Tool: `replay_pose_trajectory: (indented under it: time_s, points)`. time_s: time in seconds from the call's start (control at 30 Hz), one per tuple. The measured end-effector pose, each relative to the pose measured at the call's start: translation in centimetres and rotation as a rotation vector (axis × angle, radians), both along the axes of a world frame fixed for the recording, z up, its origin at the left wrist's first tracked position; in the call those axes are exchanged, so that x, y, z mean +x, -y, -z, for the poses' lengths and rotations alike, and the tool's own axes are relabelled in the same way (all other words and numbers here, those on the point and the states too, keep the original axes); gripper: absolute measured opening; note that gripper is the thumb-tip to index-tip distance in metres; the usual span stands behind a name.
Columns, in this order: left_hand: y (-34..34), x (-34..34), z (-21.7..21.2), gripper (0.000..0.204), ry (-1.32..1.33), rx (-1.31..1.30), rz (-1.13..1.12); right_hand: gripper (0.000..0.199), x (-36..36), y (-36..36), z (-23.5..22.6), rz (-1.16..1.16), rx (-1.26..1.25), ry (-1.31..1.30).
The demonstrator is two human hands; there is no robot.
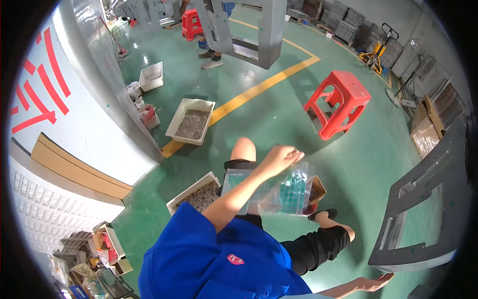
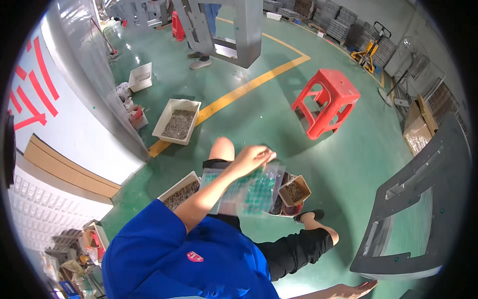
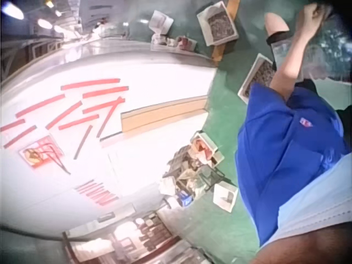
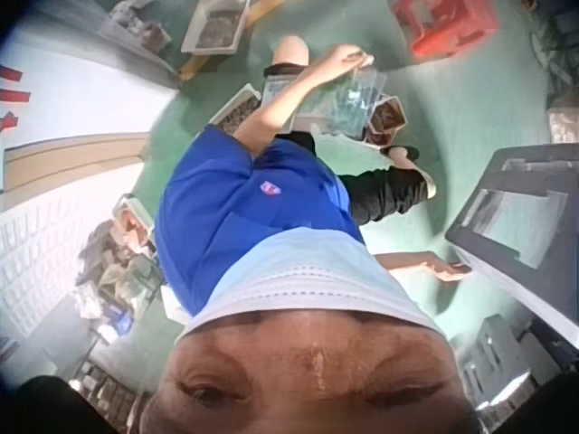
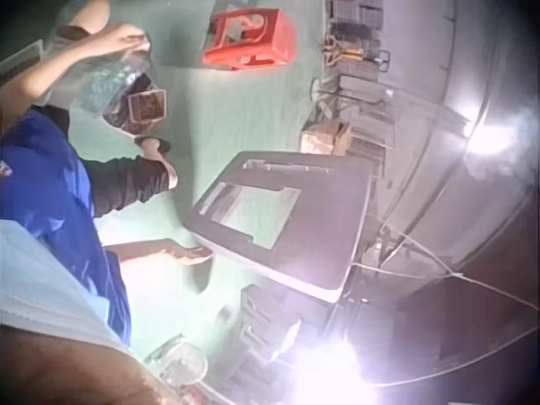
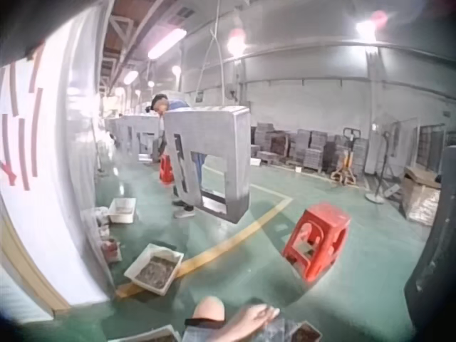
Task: Assembling screws and components onto a metal enclosure frame while sitting on the floor.
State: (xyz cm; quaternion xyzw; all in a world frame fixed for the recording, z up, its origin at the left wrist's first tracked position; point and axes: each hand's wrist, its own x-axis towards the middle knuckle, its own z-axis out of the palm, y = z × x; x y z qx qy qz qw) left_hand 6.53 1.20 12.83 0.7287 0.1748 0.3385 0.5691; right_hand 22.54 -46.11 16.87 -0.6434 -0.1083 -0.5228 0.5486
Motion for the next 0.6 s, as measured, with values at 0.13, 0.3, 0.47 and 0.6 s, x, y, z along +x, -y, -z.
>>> replay_pose_trajectory:
  time_s: [0.13,0.3,0.47,0.6]
  points:
    - [-3.6,0.1,0.7,0.024,-0.100,0.018,0.003,0.044,-1.7,-1.0,-1.7,0.050,-0.049,0.034]
    - [-8.2,0.4,1.5,0.035,-0.151,0.128,-0.043,0.042,-2.2,-2.0,-2.9,0.073,-0.102,0.062]
    - [-13.7,2.1,0.7,0.056,-0.108,0.120,-0.271,0.034,-2.6,-3.9,-3.2,0.085,-0.207,0.101]
    - [-17.6,4.6,-4.5,0.081,-0.105,0.334,-0.557,0.033,-2.6,-4.6,-3.1,0.088,-0.244,0.070]
